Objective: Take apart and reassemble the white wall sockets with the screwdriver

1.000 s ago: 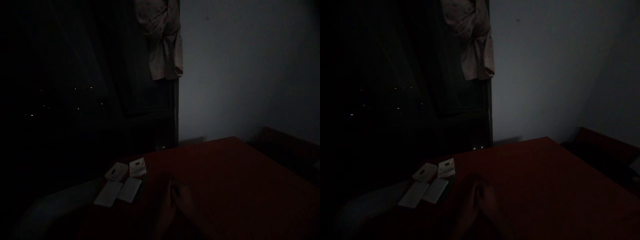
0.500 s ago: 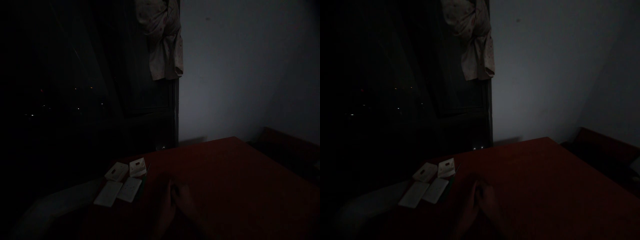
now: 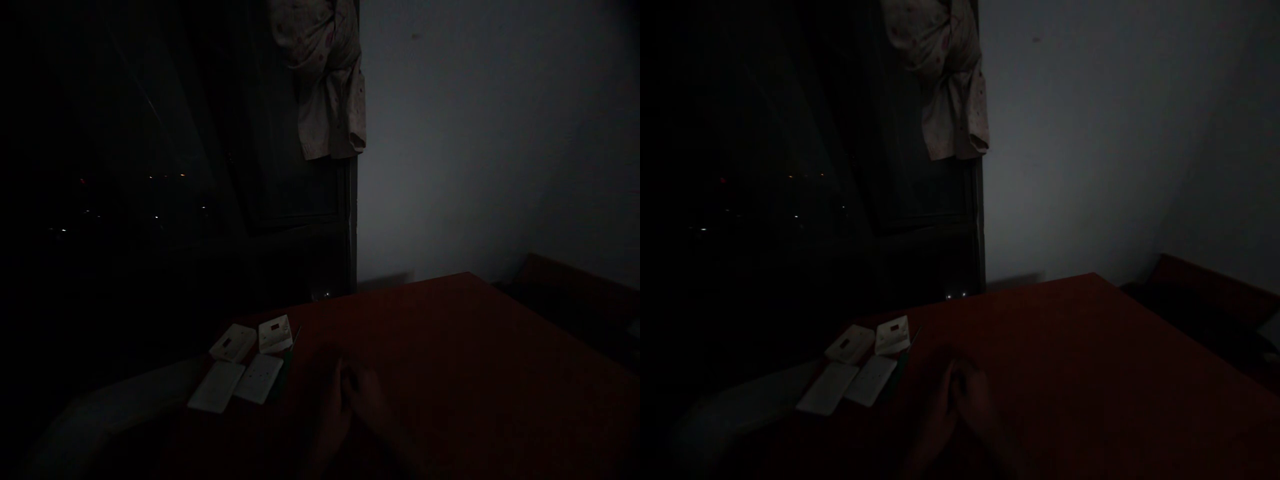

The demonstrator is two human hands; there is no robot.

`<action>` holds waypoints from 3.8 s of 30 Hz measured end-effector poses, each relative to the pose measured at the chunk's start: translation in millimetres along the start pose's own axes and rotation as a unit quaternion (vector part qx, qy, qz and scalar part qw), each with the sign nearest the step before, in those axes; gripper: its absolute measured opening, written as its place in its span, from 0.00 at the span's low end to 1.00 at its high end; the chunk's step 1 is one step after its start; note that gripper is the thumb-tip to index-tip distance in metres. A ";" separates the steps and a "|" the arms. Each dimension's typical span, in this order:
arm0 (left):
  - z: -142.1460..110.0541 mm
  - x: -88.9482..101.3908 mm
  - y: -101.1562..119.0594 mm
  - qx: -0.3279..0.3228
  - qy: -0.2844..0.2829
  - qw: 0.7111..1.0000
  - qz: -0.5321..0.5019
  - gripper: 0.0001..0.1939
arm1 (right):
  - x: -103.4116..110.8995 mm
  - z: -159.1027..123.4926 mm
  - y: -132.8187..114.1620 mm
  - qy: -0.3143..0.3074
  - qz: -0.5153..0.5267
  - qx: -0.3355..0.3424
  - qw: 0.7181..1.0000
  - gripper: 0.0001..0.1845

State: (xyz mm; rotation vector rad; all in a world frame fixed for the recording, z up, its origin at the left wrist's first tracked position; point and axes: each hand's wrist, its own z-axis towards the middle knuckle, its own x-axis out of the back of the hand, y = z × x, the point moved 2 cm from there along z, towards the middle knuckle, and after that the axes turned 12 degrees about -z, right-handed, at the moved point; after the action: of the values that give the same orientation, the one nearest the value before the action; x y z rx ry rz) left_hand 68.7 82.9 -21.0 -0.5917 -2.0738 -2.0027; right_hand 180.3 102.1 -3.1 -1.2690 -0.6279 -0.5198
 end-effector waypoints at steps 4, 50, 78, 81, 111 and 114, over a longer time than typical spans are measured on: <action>2.1 -2.2 -6.6 -0.014 -0.006 1.000 0.004 0.34 | 0.1 -0.2 0.2 -0.003 0.001 0.000 1.000 0.18; 2.5 -1.2 -7.0 -0.030 0.001 0.998 0.048 0.33 | -1.6 0.8 1.8 -0.007 0.001 0.004 1.000 0.18; 1.2 -0.2 1.6 -0.023 0.008 0.999 0.022 0.33 | -0.9 0.6 1.2 -0.006 0.002 0.002 1.000 0.19; 0.6 0.8 4.5 -0.023 0.007 0.999 0.036 0.33 | -0.4 0.9 0.2 -0.008 0.005 0.007 1.000 0.19; -1.0 0.3 2.9 0.002 0.004 1.000 0.009 0.34 | -0.4 0.5 0.6 -0.013 -0.011 0.003 1.000 0.19; -2.5 1.1 5.3 0.002 0.003 1.000 -0.001 0.33 | -0.2 0.5 0.7 -0.015 -0.008 0.001 1.000 0.19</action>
State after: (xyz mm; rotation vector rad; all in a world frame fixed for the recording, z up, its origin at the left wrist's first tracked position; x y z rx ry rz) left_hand 69.7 80.6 -15.6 -0.5821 -2.0751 -1.9979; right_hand 180.6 102.7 -3.6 -1.2724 -0.6638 -0.5135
